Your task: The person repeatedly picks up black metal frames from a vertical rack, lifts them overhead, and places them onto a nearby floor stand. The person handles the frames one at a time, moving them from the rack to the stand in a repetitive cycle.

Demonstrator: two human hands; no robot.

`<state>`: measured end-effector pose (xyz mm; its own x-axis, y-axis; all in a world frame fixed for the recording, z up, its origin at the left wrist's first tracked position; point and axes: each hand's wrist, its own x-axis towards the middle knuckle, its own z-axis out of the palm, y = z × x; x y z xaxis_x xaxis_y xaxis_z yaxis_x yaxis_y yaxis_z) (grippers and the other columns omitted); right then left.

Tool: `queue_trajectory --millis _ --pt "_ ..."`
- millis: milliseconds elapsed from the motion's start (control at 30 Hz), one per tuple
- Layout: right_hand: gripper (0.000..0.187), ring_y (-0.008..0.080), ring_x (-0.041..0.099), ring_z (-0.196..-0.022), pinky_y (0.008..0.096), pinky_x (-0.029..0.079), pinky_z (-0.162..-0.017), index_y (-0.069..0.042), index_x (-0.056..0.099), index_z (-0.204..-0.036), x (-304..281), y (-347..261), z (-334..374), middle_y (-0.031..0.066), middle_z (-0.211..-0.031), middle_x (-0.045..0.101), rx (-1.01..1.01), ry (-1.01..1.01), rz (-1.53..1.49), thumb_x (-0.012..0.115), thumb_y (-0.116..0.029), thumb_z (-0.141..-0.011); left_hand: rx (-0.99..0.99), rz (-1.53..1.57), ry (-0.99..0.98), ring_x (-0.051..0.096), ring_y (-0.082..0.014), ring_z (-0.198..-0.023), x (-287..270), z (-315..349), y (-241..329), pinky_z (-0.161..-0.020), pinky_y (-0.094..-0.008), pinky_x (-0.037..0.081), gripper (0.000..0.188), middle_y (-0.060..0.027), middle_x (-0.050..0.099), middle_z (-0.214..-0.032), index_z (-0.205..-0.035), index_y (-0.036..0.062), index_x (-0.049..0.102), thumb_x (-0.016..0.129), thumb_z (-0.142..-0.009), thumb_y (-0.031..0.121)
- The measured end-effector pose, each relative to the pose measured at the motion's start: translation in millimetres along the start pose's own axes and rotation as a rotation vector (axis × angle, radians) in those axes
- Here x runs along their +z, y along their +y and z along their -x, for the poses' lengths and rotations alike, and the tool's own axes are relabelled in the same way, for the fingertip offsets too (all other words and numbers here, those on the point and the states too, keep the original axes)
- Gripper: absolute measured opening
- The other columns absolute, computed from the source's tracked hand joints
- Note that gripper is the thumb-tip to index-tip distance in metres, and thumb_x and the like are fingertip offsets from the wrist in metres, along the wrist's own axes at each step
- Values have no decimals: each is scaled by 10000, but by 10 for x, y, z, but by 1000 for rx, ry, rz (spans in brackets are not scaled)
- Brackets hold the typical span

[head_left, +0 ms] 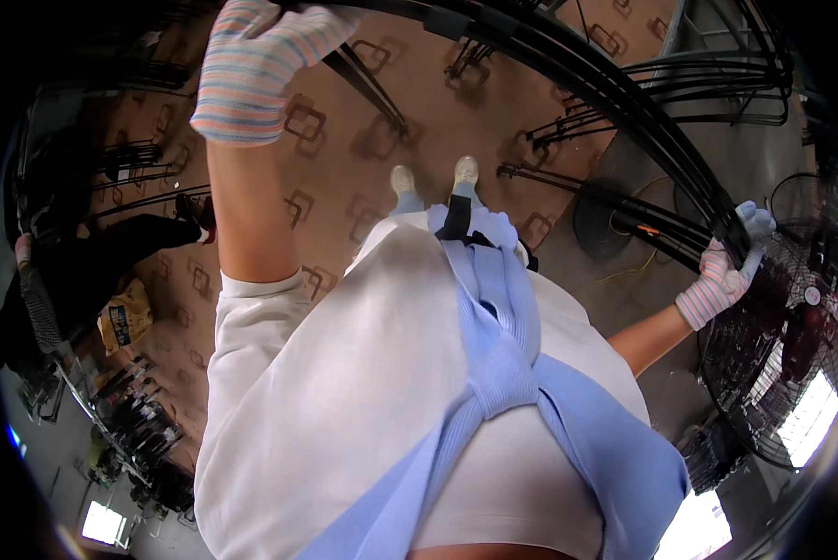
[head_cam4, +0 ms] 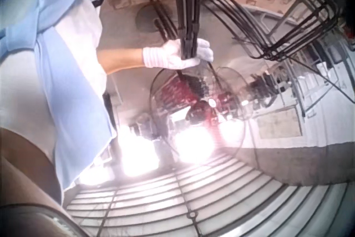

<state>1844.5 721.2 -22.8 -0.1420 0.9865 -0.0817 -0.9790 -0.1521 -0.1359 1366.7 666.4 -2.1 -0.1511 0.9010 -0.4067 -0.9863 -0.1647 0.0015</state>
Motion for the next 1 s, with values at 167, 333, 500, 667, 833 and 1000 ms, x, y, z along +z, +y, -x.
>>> queue_trajectory --millis 167,333,500,667,833,1000 --pt "331 320 427 -1084 506 251 -968 -17 490 -1092 113 106 135 120 -1114 510 16 58 43 322 -191 -865 -20 -29 -11 530 -282 -792 -51 -91 59 -771 -398 422 143 -125 563 -805 -747 30 518 450 -753 156" --pt "313 299 426 -1086 504 258 -960 -28 502 -1079 92 49 85 99 -1113 515 1 19 -33 338 -194 -870 -24 -52 -34 530 -280 -752 -81 -134 118 -747 -384 434 124 -141 551 -766 -692 14 508 424 -741 91" --pt "210 292 481 -1009 492 354 -895 -27 574 -961 -93 -162 22 97 -996 575 -140 188 -56 437 -110 -825 -24 -84 -32 530 -278 -712 -93 -166 65 -723 -370 447 139 -156 539 -728 -637 -3 498 398 -728 27" --pt "170 287 516 -942 481 385 -871 -36 598 -902 -41 -113 62 90 -944 593 -110 204 -46 476 -77 -792 -6 -139 54 528 -280 -690 -102 -204 117 -715 -370 450 166 -161 533 -699 -601 -6 495 396 -733 13" --pt "164 270 541 -897 464 399 -862 -40 602 -881 -108 -144 52 80 -897 607 -130 205 -109 470 -69 -789 -14 -134 101 526 -280 -694 -64 -166 -93 -730 -398 436 190 -126 530 -635 -576 18 489 409 -747 44" --pt "154 251 561 -853 456 404 -858 -30 601 -839 -122 -203 59 75 -844 613 -168 251 -53 461 -48 -777 16 -99 92 520 -273 -697 -72 -140 -195 -750 -435 418 167 -87 512 -608 -596 41 480 444 -757 61"
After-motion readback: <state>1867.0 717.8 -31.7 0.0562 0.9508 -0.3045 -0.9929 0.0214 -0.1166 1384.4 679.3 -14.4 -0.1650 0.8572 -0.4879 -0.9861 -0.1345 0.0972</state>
